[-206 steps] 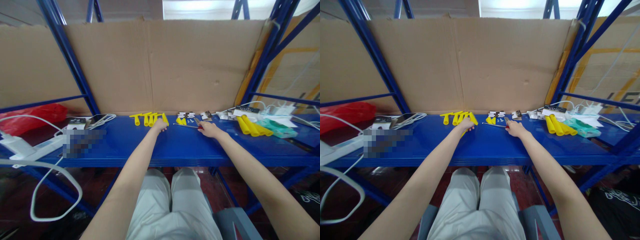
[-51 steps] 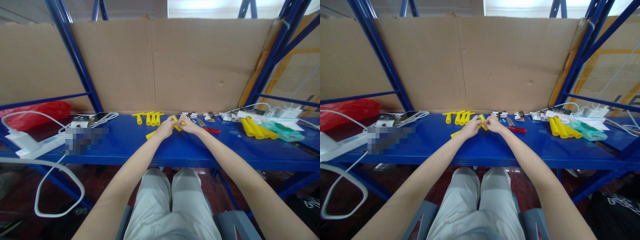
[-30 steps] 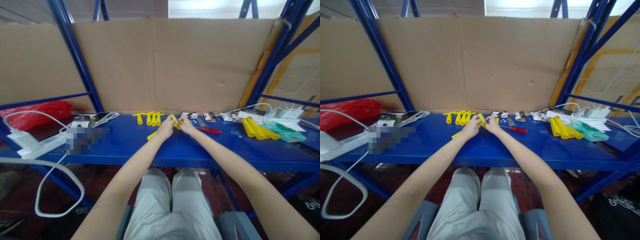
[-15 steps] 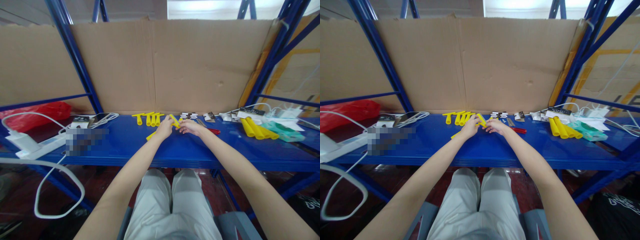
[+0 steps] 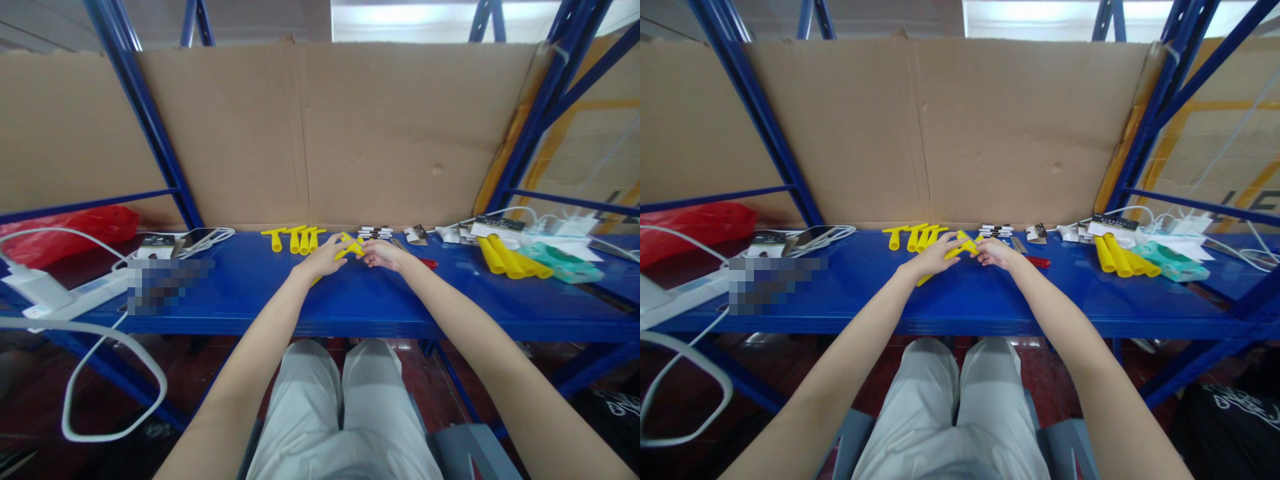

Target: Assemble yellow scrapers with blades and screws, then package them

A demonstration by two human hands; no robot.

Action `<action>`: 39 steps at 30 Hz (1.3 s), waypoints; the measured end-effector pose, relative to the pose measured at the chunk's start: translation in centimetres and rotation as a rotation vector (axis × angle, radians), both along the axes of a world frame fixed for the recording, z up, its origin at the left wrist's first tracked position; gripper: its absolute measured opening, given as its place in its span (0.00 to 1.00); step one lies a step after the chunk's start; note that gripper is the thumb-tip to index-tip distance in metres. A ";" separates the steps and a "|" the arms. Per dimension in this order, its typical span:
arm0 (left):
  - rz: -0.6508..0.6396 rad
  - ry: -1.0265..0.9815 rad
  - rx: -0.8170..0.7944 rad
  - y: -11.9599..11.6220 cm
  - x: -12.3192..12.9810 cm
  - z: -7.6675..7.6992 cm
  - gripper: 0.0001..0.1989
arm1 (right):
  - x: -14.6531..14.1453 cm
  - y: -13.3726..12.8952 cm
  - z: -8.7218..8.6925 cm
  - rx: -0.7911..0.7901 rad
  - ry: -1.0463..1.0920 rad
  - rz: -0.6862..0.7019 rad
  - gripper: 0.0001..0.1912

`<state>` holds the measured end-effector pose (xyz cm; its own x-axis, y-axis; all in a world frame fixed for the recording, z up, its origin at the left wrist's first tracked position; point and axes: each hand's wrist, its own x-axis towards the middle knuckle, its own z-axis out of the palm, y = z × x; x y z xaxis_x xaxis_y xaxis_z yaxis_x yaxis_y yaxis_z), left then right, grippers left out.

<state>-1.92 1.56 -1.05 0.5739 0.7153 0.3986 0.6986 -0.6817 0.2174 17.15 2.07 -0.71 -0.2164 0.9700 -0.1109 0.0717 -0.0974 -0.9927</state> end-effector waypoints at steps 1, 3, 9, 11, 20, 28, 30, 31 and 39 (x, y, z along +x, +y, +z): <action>-0.005 0.014 -0.007 -0.1 0.1 0.0 0.27 | 0.0 0.1 -0.1 0.010 0.005 -0.010 0.08; 0.000 0.040 -0.017 -0.4 0.3 0.0 0.29 | 0.0 0.1 -0.2 0.029 0.015 -0.017 0.08; 0.134 0.164 -0.020 -1.4 1.1 0.2 0.31 | 0.0 0.2 -0.4 0.038 0.022 -0.035 0.07; 0.176 0.210 0.000 -1.7 1.4 0.2 0.31 | 0.0 0.2 -0.3 0.034 0.015 -0.039 0.07; 0.238 0.369 0.054 -2.1 1.8 0.2 0.31 | -0.2 -0.2 0.0 0.038 0.016 -0.029 0.07; 0.219 0.377 0.056 -1.9 1.7 0.1 0.30 | -0.2 -0.3 0.0 0.029 -0.006 -0.038 0.07; 0.227 0.392 0.051 -2.0 1.7 0.1 0.31 | -0.2 -0.3 0.1 0.029 -0.008 -0.040 0.08; 0.230 0.402 0.047 -2.1 1.7 0.2 0.31 | -0.3 -0.3 0.1 0.030 -0.009 -0.041 0.08; 0.226 0.454 -0.012 -2.6 1.8 0.8 0.30 | -0.2 -0.2 -0.2 0.026 -0.023 -0.045 0.08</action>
<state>-0.08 -1.08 -0.24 0.5173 0.8450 0.1355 0.8545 -0.5014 -0.1357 16.99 1.91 -0.95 -0.1700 0.9814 -0.0897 0.0908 -0.0750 -0.9930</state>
